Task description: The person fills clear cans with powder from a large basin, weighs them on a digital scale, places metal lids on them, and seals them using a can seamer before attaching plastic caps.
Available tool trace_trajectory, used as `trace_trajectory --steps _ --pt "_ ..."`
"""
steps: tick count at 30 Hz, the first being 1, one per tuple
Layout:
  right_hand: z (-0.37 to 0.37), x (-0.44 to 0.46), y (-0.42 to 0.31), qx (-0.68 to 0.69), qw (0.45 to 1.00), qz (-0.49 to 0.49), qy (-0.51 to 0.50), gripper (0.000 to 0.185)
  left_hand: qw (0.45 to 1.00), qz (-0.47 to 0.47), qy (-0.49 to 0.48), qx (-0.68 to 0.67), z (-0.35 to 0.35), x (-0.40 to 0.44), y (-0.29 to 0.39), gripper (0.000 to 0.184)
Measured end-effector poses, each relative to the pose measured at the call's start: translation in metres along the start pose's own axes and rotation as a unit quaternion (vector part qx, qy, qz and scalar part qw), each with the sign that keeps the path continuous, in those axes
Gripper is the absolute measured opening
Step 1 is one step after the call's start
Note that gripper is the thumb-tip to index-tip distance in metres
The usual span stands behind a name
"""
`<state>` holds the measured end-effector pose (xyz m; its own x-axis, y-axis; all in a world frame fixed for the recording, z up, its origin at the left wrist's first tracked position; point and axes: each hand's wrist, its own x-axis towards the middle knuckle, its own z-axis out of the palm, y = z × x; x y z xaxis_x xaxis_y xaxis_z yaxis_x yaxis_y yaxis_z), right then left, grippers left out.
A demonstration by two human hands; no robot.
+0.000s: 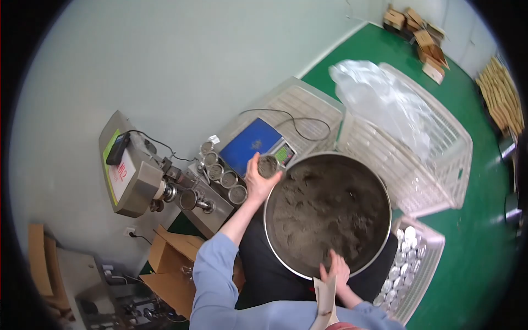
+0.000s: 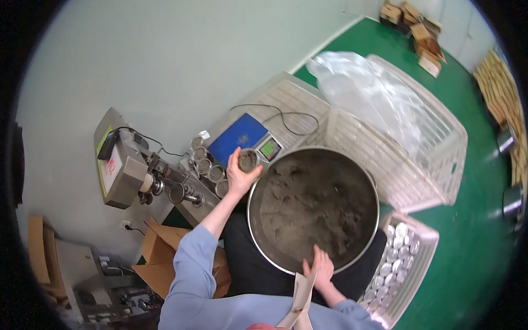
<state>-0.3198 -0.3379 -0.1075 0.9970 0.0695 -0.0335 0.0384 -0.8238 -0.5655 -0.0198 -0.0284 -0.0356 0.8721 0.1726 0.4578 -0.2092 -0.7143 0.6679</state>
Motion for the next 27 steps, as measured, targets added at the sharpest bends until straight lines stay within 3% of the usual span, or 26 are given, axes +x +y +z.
trace_trajectory --steps 2,4,8,13,16,17,20,21,27 --pt "0.009 0.011 0.009 0.104 0.992 0.006 0.073 0.097 0.996 0.001 -0.071 -0.061 -0.003 -0.052 0.042 0.091" --pt "-0.005 0.035 0.003 0.108 0.990 -0.022 0.089 0.112 0.988 0.005 -0.119 -0.101 -0.006 -0.103 0.086 0.085" --pt "-0.033 0.060 -0.018 0.166 0.976 -0.077 0.119 0.118 0.963 -0.037 -0.185 -0.191 0.003 -0.182 0.136 0.079" --pt "-0.034 0.042 -0.013 0.229 0.948 -0.097 0.199 0.080 0.966 0.047 -0.206 -0.151 -0.001 -0.208 0.183 0.072" --pt "-0.036 0.024 -0.018 0.263 0.941 -0.082 0.196 0.077 0.956 0.065 -0.272 -0.086 -0.002 -0.205 0.199 0.063" --pt "-0.039 0.018 -0.020 0.260 0.943 -0.077 0.195 0.074 0.949 0.097 -0.295 -0.060 -0.003 -0.202 0.204 0.049" --pt "-0.039 0.009 -0.018 0.246 0.943 -0.081 0.207 0.073 0.931 0.241 -0.272 -0.028 -0.001 -0.206 0.216 0.038" --pt "-0.040 0.009 -0.015 0.246 0.944 -0.080 0.206 0.071 0.927 0.237 -0.287 -0.038 -0.002 -0.208 0.219 0.031" --pt "-0.038 0.001 -0.006 0.275 0.938 -0.067 0.198 0.074 0.875 0.370 -0.309 -0.046 -0.010 -0.209 0.211 0.029"
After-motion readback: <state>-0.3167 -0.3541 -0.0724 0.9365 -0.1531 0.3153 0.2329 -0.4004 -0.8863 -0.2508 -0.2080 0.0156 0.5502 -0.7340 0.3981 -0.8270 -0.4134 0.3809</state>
